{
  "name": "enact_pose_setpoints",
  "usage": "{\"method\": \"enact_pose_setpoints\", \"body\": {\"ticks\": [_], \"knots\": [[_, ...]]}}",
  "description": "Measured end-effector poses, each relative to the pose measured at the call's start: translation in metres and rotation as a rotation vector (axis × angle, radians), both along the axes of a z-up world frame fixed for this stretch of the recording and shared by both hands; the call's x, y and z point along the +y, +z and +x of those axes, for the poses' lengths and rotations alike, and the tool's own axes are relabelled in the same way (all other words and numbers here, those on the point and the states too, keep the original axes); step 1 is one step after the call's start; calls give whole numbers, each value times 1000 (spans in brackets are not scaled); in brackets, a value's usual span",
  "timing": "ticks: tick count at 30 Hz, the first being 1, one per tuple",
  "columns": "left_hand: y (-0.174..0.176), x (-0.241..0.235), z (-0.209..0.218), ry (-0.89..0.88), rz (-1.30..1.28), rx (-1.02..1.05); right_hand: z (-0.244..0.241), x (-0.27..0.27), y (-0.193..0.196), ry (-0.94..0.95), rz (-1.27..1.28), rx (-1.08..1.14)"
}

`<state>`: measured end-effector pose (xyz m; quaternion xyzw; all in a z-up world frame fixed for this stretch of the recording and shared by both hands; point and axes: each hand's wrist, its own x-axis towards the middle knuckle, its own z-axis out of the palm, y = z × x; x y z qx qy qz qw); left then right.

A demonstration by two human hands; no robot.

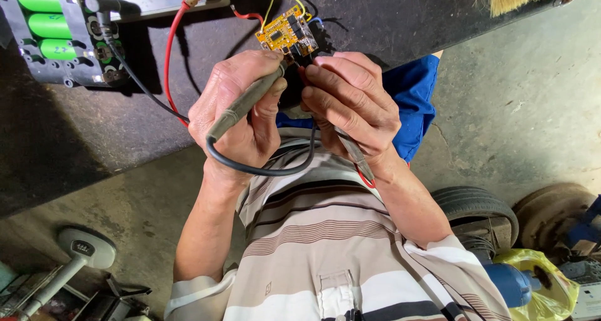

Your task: The person uses a multimeter to test various points on a small circuit board. They hold the board with one hand and probe different components with the multimeter leads, occasionally adjusting the board's position.

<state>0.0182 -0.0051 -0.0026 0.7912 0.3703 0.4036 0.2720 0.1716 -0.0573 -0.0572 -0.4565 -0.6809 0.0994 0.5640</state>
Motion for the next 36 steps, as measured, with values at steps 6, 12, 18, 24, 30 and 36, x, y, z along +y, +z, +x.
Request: {"method": "enact_pose_setpoints", "body": {"ticks": [6, 12, 18, 24, 30, 36], "knots": [[-7, 2, 3, -4, 82, -33, -2, 0, 1, -21, -15, 32], [-6, 0, 5, 19, 77, 9, -1, -1, 0, -15, -10, 31], [-1, -1, 1, 3, 10, 88, 2, 0, 1, -12, -14, 9], [-2, 0, 2, -12, 37, 102, 5, -1, 0, 3, -37, 3], [4, 0, 5, 17, -11, 151, 4, 0, 4, -6, -48, 39], [-7, 1, 6, 23, 61, 50, 5, 0, 3, -6, -53, 13]]}}
